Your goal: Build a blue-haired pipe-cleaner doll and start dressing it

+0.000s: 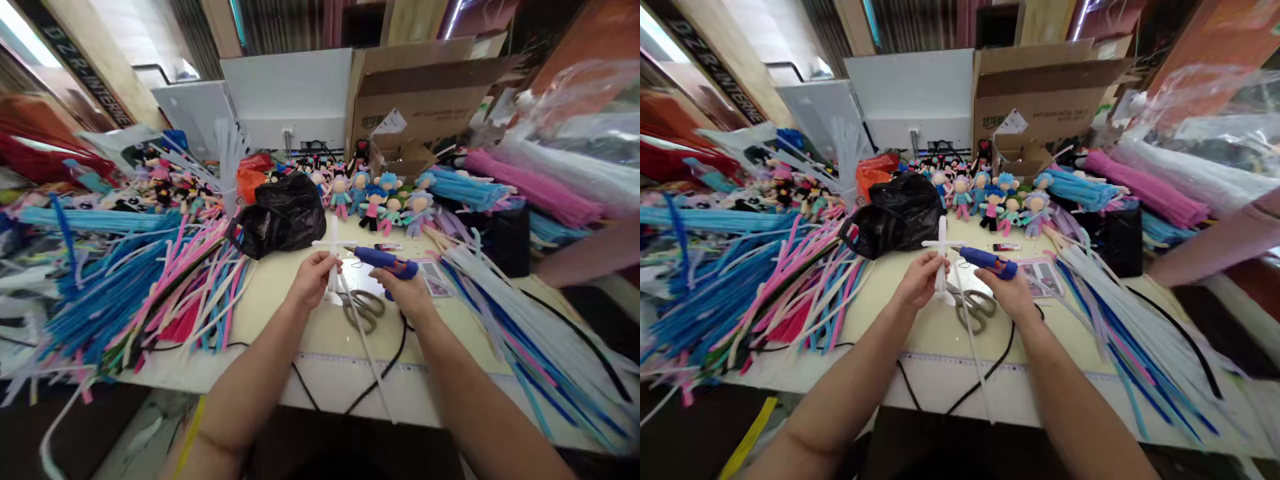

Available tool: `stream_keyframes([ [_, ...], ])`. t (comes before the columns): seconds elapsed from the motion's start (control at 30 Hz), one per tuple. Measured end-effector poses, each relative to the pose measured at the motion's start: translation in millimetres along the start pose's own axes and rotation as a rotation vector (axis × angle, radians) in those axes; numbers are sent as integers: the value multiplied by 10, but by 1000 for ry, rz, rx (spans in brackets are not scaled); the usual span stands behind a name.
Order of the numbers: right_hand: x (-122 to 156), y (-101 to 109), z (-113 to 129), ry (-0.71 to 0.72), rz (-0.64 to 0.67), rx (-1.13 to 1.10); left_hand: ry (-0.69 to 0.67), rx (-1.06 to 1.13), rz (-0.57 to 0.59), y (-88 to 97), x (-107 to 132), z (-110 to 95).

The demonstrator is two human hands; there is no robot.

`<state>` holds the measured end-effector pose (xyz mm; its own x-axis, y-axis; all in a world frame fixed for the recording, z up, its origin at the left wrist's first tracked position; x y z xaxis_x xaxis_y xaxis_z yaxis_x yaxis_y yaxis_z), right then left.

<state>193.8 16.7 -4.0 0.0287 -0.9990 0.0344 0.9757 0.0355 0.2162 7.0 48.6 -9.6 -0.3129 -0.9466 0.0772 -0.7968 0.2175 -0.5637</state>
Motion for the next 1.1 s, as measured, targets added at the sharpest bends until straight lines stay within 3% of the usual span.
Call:
stream_keyframes([
  [0.43, 14, -14, 11, -64, -41, 17, 94, 49, 25, -49, 29, 74],
  [0.7, 6, 30, 110, 21, -83, 64, 85, 42, 31, -35, 30, 59],
  [1.1, -1, 8, -73, -42, -9, 33, 108, 88, 41, -35, 32, 92],
])
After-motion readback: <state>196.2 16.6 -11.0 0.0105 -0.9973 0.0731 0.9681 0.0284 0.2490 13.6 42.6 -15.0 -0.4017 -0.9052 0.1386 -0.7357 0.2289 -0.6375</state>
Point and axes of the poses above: each hand's wrist, its own x-axis away from the middle knuckle, its own y-axis out of the back of the hand, z = x × y, the point moved 5 cm from there along -x, towards the middle knuckle, and after that the axes turned 12 degrees about z, right-handed, at the moved point
